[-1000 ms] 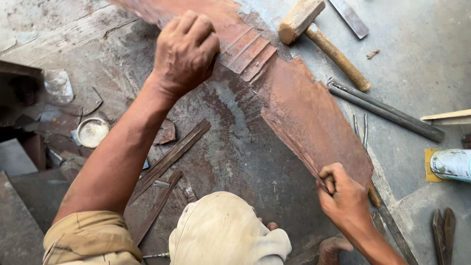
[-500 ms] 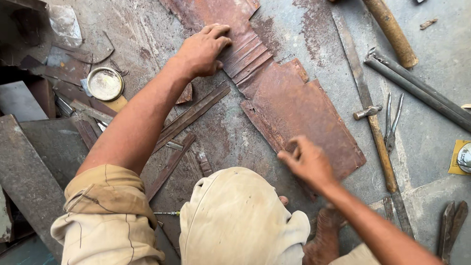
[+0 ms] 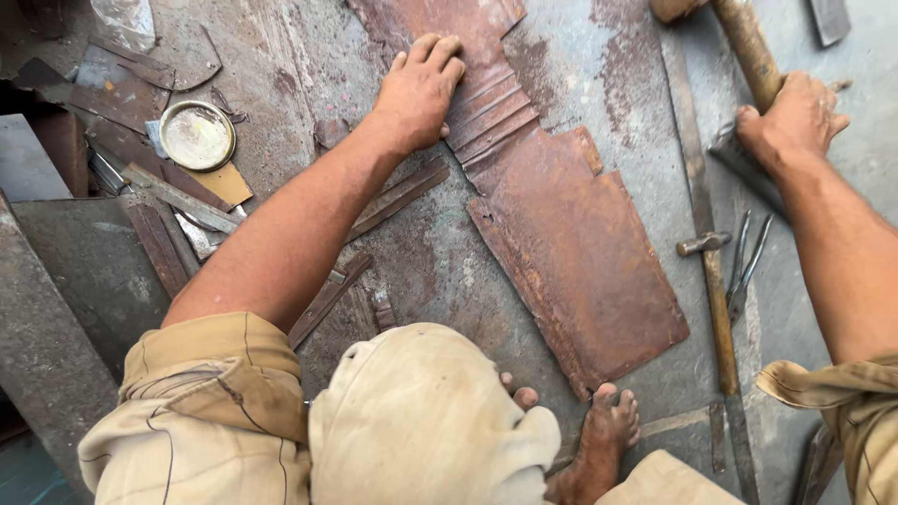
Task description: The person hammers a flat, rusty metal sheet on the floor using a small hammer and a large wooden mallet. They repeatedly reposition and flip the sheet to flatten and shape it.
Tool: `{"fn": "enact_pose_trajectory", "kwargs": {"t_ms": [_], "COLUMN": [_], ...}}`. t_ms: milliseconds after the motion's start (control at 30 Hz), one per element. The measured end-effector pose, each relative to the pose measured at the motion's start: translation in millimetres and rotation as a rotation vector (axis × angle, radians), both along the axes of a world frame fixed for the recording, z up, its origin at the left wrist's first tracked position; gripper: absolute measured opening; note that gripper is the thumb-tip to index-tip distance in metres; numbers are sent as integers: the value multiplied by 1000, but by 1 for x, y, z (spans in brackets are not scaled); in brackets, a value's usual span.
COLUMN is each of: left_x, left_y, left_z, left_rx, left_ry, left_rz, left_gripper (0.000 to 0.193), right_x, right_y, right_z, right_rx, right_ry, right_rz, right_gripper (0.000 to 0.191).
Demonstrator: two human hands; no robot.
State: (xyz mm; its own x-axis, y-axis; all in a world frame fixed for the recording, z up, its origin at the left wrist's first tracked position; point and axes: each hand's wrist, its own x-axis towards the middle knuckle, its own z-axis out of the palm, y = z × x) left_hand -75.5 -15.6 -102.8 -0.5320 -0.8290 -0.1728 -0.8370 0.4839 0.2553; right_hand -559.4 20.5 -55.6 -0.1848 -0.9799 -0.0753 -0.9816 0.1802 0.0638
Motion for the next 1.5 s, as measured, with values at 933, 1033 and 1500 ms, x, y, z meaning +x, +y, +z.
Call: {"fn": "enact_pose_trajectory", "kwargs": {"t_ms": [933, 1033, 1500], "left_x": [-13, -11, 2], "left_y": [3, 3, -5], "left_z": [59, 51, -11], "left_rx": [125, 92, 0], "left_ry": [-237, -192, -64], "left_rz": [-27, -39, -26], "left_gripper": [100, 100, 105], "right_x": [194, 203, 210], "right_y": [183, 173, 180], "right_z": [63, 42, 47], "right_rx": [-270, -158, -393], "right_ry": [-1094, -794, -931], "right_rz": [-83, 0, -82], "right_gripper": [41, 27, 30]}}
